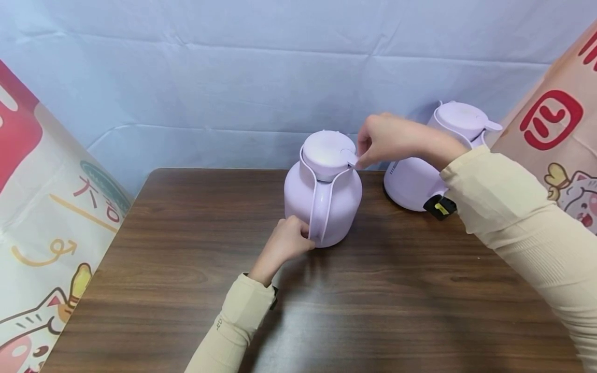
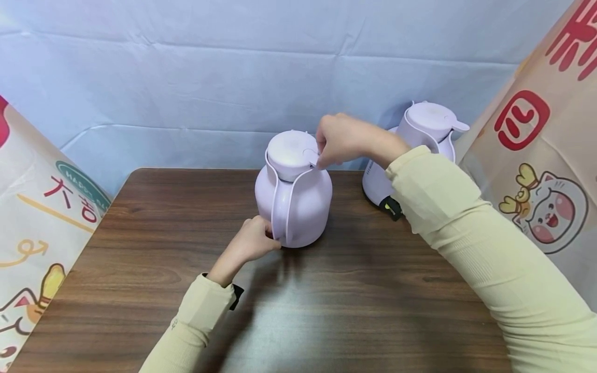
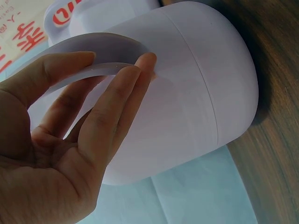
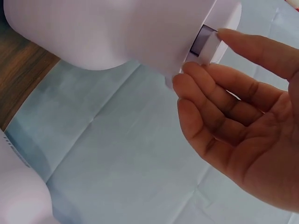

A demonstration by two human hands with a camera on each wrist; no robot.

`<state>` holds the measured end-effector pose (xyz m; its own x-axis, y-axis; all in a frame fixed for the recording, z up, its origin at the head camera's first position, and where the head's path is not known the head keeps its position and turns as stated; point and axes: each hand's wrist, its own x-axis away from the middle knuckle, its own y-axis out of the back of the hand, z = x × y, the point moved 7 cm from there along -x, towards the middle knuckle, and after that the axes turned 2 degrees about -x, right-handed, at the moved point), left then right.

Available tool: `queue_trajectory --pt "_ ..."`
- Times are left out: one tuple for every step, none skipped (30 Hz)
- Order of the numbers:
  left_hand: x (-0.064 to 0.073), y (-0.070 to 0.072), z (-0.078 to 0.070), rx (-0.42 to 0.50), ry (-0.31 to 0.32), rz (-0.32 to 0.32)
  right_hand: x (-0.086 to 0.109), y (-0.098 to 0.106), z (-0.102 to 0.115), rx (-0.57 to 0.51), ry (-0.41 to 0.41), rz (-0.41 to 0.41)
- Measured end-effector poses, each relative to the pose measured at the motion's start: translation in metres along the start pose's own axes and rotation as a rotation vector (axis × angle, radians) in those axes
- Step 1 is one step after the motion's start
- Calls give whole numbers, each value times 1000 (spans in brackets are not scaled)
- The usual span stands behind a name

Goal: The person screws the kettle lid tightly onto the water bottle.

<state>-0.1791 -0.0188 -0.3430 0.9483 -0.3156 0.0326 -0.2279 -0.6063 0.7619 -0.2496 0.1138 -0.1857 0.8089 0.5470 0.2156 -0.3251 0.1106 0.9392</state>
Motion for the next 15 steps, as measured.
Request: queue_trajectory --pt "0 0 0 1 2 1 0 -1 2 4 6 3" --pt "0 0 0 0 4 1 1 -1 4 8 13 3" --pt "0 0 0 -2 5 2 1 -1 6 13 20 3" --pt "0 0 0 -3 5 2 1 -2 8 14 28 3" --pt "0 -1 0 -4 4 2 1 -3 10 16 33 2" --pt "0 -1 0 -4 2 2 1 -3 11 16 34 3" --pt "0 -1 -1 -4 2 3 1 -4 12 15 36 3" --pt "0 -1 -1 -3 1 3 1 -4 14 15 37 3" --pt "0 -1 -1 -1 1 3 1 -5 15 15 38 3" --pt "0 -1 0 0 2 3 1 -6 16 16 41 3" --pt "0 -1 0 2 2 3 1 -6 17 17 44 4" --pt "0 -1 0 2 2 2 1 -7 18 19 49 5" --pt "0 -1 0 3 2 1 1 -7 19 19 55 6" --pt "0 -1 -1 5 0 0 1 -7 19 20 59 8" --pt "1 -1 -1 6 -1 -1 1 -7 20 19 66 10"
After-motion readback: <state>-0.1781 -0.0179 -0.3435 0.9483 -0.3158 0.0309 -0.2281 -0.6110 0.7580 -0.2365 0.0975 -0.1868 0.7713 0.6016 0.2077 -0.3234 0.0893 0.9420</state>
